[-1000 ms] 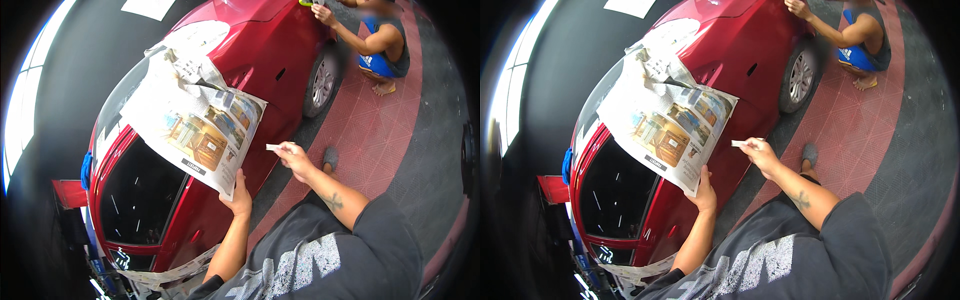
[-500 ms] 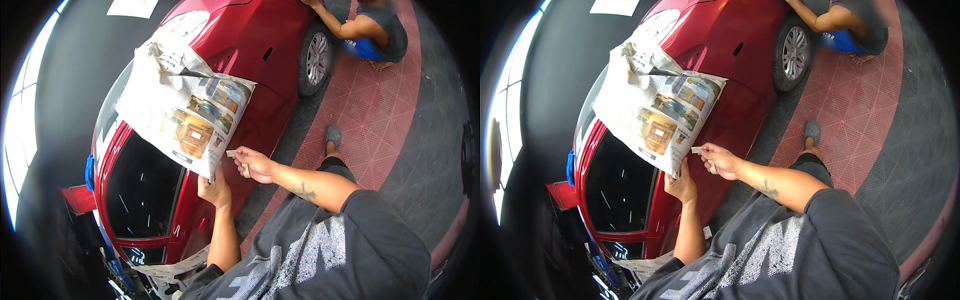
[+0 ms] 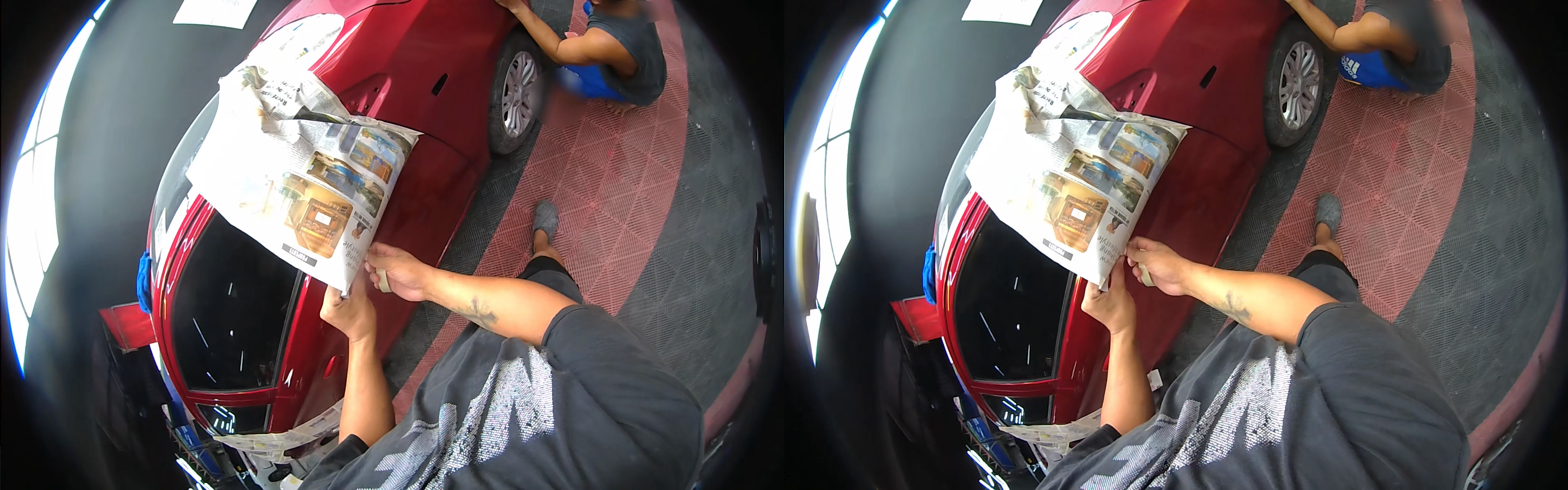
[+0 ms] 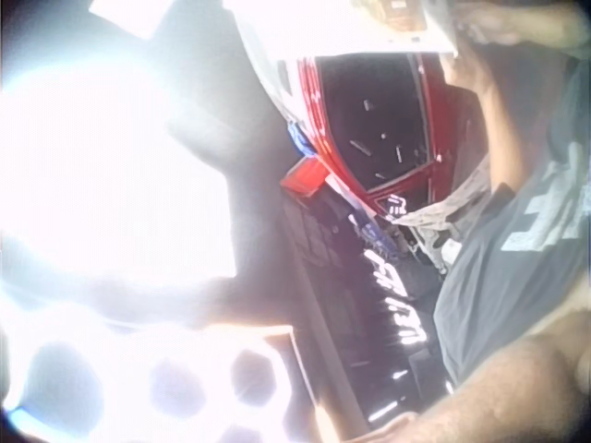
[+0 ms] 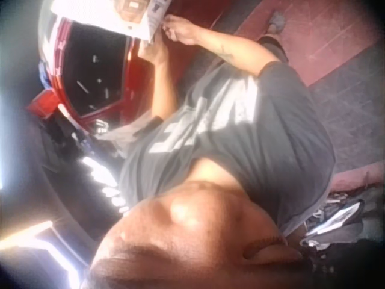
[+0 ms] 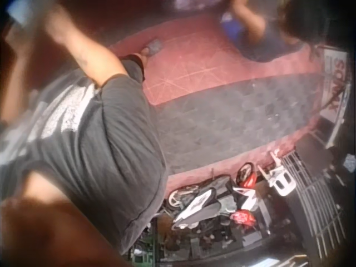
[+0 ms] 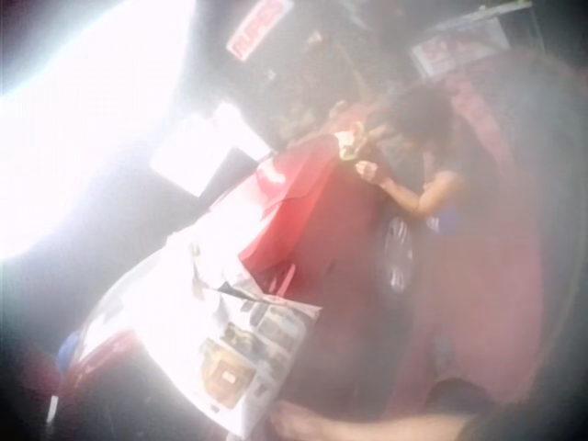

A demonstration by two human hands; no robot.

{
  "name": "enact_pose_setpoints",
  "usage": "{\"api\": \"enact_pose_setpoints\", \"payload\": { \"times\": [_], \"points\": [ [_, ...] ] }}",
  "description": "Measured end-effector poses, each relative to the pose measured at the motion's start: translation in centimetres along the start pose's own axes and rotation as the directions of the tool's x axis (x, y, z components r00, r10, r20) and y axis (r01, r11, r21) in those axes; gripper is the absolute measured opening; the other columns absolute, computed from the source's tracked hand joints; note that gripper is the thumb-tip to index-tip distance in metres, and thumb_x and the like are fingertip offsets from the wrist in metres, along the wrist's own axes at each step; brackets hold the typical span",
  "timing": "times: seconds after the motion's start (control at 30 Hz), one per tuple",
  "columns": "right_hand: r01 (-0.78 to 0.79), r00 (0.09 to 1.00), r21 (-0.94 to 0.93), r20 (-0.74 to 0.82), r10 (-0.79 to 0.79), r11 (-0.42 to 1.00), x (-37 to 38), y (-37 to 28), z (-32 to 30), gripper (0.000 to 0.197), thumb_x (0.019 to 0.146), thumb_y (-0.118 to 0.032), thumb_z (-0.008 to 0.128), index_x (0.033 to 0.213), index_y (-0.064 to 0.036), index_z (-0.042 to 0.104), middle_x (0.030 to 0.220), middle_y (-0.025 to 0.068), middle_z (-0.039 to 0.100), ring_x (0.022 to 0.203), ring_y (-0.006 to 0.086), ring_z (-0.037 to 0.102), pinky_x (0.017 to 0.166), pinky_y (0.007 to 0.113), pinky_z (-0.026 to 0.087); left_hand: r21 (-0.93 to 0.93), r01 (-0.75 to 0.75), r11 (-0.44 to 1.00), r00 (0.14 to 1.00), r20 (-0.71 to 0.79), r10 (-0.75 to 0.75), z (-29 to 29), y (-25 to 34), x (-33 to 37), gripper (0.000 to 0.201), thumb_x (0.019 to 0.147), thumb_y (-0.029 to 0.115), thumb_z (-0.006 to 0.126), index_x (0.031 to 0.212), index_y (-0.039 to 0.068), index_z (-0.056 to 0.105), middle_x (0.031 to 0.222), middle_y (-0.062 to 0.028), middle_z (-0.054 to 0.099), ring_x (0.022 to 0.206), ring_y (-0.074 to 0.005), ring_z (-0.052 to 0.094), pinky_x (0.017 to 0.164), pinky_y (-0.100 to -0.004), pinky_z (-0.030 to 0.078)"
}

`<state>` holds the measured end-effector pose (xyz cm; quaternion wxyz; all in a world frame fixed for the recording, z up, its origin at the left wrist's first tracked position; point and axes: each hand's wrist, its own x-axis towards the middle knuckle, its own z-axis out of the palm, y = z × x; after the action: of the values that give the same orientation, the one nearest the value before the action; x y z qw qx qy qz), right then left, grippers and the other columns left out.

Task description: The person tapes newspaper sheets onto the rear window and trunk of a red car using masking tape. Another person polishes the car's side panel nearby.

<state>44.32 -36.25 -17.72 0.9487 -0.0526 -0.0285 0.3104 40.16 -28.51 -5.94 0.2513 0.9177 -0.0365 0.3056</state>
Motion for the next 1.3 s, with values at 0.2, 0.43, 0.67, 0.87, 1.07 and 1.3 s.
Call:
{"api": "enact_pose_setpoints", "payload": {
  "times": [0.2, 0.43, 0.67, 0.87, 1.07, 1.3],
  "points": [
    [-0.038, 0.999, -0.007, -0.009, 0.037, 0.999, -0.4, -0.4, 1.5, 0.021, 0.119, -0.038, 0.063, 0.129, -0.0197, 0.066, 0.101, -0.0063, 0.063, 0.084, 0.0066, 0.058, 0.073, 0.025, 0.051, 0.016, 0.107, 0.994, 0.992, 0.071, -0.108, -0.7, -0.7, -0.2, 0.012, 0.097, 0.005, 0.089, 0.107, -0.001, 0.088, 0.093, -0.0071, 0.088, 0.081, -0.012, 0.081, 0.073, -0.0293, 0.062],
    [-0.21, 0.974, -0.042, -0.099, 0.205, 0.977, 0.0, -1.9, 2.6, 0.023, 0.12, -0.032, 0.056, 0.136, -0.018, 0.067, 0.107, -0.005, 0.068, 0.085, 0.0078, 0.059, 0.075, 0.028, 0.051, -0.177, 0.271, 0.946, 0.963, 0.052, -0.266, -0.1, -0.8, -0.5, 0.015, 0.09, 0.0, 0.09, 0.103, -0.003, 0.084, 0.082, -0.0067, 0.082, 0.074, -0.0126, 0.078, 0.067, -0.0308, 0.06],
    [-0.392, 0.883, -0.53, -0.446, 0.145, 0.752, 0.5, -2.9, 0.6, 0.02, 0.115, -0.036, 0.067, 0.116, -0.0155, 0.07, 0.091, -0.004, 0.058, 0.072, 0.0094, 0.05, 0.062, 0.028, 0.042, -0.27, 0.451, 0.851, 0.892, 0.101, -0.441, 0.3, -1.8, -0.8, 0.053, 0.096, 0.003, 0.088, 0.143, -0.004, 0.064, 0.126, -0.0134, 0.08, 0.111, -0.016, 0.075, 0.093, -0.0326, 0.06],
    [-0.378, 0.756, -0.569, -0.645, -0.111, 0.73, -11.0, -9.7, -14.4, 0.016, 0.11, -0.031, 0.074, 0.11, -0.0151, 0.071, 0.083, -0.0052, 0.056, 0.07, 0.0116, 0.05, 0.06, 0.03, 0.041, -0.755, 0.61, 0.24, 0.713, 0.391, -0.583, 2.6, -2.7, -1.7, 0.114, 0.098, -0.013, 0.079, 0.182, 0.014, 0.006, 0.147, -0.0265, 0.068, 0.127, -0.0264, 0.073, 0.106, -0.0378, 0.062],
    [-0.567, 0.21, -0.266, -0.962, -0.176, 0.779, -37.2, -25.4, -27.3, 0.016, 0.105, -0.029, 0.077, 0.095, -0.0185, 0.071, 0.068, -0.0033, 0.058, 0.058, 0.0131, 0.055, 0.057, 0.033, 0.046, -0.912, 0.403, -0.072, 0.706, 0.36, -0.61, 5.1, -1.2, -2.9, 0.12, 0.101, -0.006, 0.08, 0.183, 0.02, -0.005, 0.151, -0.0323, 0.065, 0.139, -0.0334, 0.069, 0.115, -0.0433, 0.06],
    [-0.896, 0.336, -0.432, -0.812, -0.477, 0.105, -43.8, -33.8, -18.9, 0.017, 0.105, -0.027, 0.079, 0.1, -0.012, 0.073, 0.073, -0.001, 0.063, 0.059, 0.0126, 0.058, 0.059, 0.031, 0.049, -0.969, 0.247, -0.006, 0.772, 0.201, -0.604, 5.9, -1.5, -3.5, 0.129, 0.101, -0.001, 0.085, 0.182, 0.016, -0.015, 0.152, -0.0344, 0.066, 0.14, -0.0315, 0.07, 0.121, -0.0485, 0.054]
  ]
}}
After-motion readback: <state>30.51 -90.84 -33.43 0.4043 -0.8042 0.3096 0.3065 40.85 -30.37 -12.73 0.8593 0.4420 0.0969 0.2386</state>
